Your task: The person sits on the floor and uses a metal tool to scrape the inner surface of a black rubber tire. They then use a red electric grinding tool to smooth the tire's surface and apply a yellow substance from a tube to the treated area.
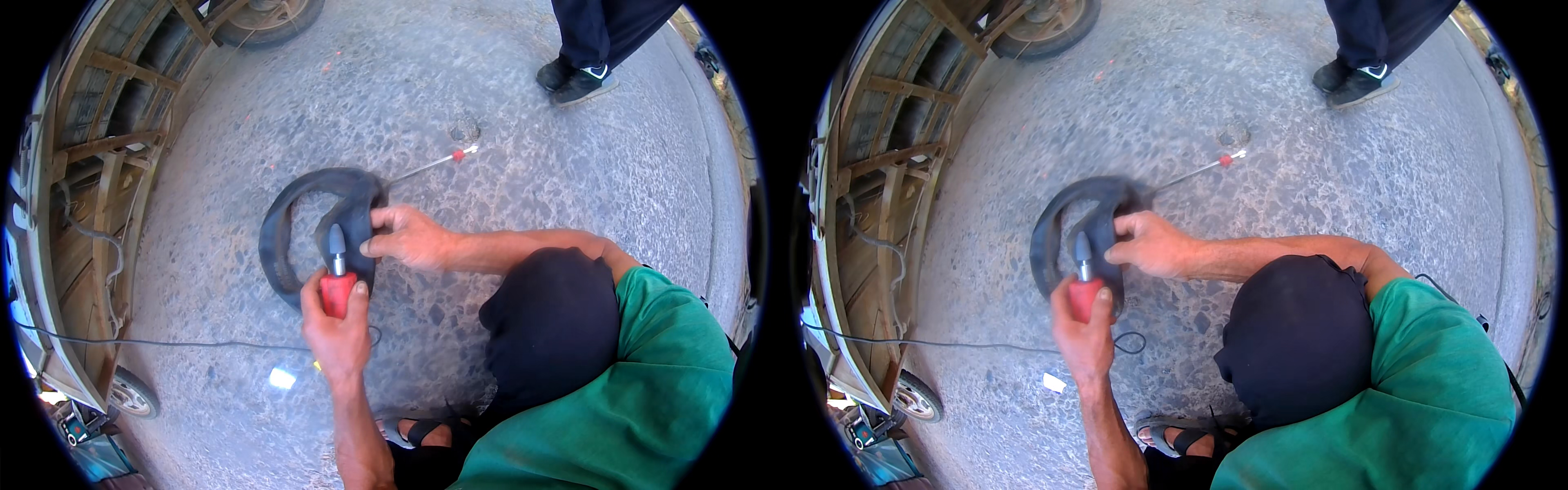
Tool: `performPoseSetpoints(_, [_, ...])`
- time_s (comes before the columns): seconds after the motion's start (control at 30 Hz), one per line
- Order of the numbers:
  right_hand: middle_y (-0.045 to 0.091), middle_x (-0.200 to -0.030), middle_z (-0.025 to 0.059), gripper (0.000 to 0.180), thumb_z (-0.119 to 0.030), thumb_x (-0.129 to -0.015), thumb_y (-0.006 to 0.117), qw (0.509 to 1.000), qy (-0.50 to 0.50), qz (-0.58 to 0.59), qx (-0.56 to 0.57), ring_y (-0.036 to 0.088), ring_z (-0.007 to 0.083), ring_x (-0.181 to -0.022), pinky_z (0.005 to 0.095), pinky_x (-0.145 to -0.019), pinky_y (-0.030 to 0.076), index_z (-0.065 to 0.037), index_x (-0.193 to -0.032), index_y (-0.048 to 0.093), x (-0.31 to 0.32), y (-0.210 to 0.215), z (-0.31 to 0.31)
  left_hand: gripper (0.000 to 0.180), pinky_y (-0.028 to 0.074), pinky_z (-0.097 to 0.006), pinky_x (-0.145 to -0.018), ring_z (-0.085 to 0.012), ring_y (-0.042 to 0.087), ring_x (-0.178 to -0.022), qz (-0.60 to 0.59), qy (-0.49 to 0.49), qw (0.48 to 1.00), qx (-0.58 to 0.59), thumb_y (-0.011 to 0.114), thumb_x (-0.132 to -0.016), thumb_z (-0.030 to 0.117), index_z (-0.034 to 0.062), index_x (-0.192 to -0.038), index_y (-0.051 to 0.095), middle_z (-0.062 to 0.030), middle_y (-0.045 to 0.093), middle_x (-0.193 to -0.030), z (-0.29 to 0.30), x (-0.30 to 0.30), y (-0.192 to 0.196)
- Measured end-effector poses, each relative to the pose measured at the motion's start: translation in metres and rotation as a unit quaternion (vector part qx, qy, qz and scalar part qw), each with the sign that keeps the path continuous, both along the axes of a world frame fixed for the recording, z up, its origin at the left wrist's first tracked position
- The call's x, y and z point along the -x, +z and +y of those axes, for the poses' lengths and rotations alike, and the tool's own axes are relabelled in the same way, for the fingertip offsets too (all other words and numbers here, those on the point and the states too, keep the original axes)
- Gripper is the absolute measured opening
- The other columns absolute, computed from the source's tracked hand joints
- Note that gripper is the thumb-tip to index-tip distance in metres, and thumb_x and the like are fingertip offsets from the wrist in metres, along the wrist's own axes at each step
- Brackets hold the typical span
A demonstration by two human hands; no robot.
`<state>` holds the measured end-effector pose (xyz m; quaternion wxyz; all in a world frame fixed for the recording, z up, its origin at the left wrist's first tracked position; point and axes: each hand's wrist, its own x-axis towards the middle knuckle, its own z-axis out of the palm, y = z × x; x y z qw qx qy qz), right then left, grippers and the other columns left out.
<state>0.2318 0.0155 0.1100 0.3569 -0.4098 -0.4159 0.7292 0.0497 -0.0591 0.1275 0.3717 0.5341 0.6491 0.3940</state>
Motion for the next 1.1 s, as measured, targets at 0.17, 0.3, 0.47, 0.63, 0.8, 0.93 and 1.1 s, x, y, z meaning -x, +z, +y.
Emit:
performPoseSetpoints(0.17, [0.07,-0.111,0.0112,0.034,-0.003,-0.09,0.063,1.0,-0.027,-0.004,0.0,0.066,0.0173,-0.101,0.0327,-0.087,0.055,0.004,-0.123,0.064,0.002,0.003,-0.001,0.049,0.057,-0.03,-0.068,-0.0182,0.064,-0.087,0.036,-0.011,0.999,-0.031,0.074,-0.091,0.016,-0.0052,-0.131,0.056,-0.0153,0.064,-0.111,0.001,0.003,-0.002])
performPoseSetpoints(0.3, [0.071,-0.111,0.0113,0.036,-0.002,-0.088,0.063,0.998,-0.032,-0.033,-0.039,0.066,0.018,-0.102,0.0331,-0.088,0.055,0.004,-0.123,0.064,0.003,-0.002,-0.002,0.049,0.056,-0.03,-0.069,-0.0183,0.064,-0.088,0.018,-0.004,1.0,0.015,0.074,-0.09,0.016,-0.0052,-0.131,0.057,-0.0156,0.064,-0.11,0.001,0.003,0.003])
performPoseSetpoints(0.47, [0.072,-0.108,0.0149,0.037,-0.004,-0.086,0.063,0.988,-0.016,-0.098,-0.121,0.068,0.0199,-0.102,0.0348,-0.089,0.055,0.006,-0.121,0.063,0.001,-0.009,-0.002,0.048,0.054,-0.03,-0.066,-0.0171,0.064,-0.081,0.047,-0.028,0.999,-0.003,0.075,-0.09,0.015,-0.005,-0.13,0.057,-0.0146,0.064,-0.104,0.001,0.0,0.008])
performPoseSetpoints(0.63, [0.072,-0.104,0.0183,0.033,-0.006,-0.084,0.065,0.977,-0.007,-0.141,-0.16,0.07,0.0223,-0.097,0.0356,-0.086,0.055,0.006,-0.115,0.063,-0.001,-0.015,-0.002,0.048,0.053,-0.03,-0.065,-0.0152,0.063,-0.076,0.036,-0.02,0.999,0.035,0.075,-0.089,0.015,-0.0045,-0.128,0.058,-0.0135,0.065,-0.1,0.0,-0.001,0.009])
performPoseSetpoints(0.8, [0.072,-0.098,0.0198,0.031,-0.008,-0.083,0.066,0.966,0.01,-0.19,-0.177,0.07,0.0237,-0.093,0.0371,-0.081,0.055,0.007,-0.109,0.064,0.0,-0.006,-0.004,0.048,0.054,-0.03,-0.066,-0.0164,0.064,-0.081,0.062,-0.029,0.998,0.011,0.075,-0.089,0.017,-0.0044,-0.129,0.058,-0.0144,0.065,-0.101,0.0,-0.001,0.009])
performPoseSetpoints(0.93, [0.069,-0.104,0.0118,0.03,0.001,-0.085,0.066,0.959,0.054,-0.219,-0.173,0.067,0.017,-0.098,0.0334,-0.086,0.056,0.004,-0.114,0.063,-0.002,-0.002,-0.006,0.049,0.055,-0.031,-0.068,-0.018,0.065,-0.085,0.046,-0.026,0.999,0.011,0.075,-0.09,0.018,-0.0043,-0.13,0.058,-0.0154,0.066,-0.105,0.001,0.0,0.006])
performPoseSetpoints(1.1, [0.069,-0.104,0.011,0.032,0.001,-0.084,0.066,0.96,0.074,-0.202,-0.181,0.066,0.0152,-0.097,0.0329,-0.084,0.055,0.004,-0.115,0.062,-0.001,-0.004,-0.009,0.05,0.052,-0.04,-0.092,-0.0281,0.066,-0.098,-0.021,0.026,0.998,0.051,0.079,-0.086,0.02,-0.0005,-0.128,0.06,-0.0187,0.068,-0.112,0.004,0.007,0.005])
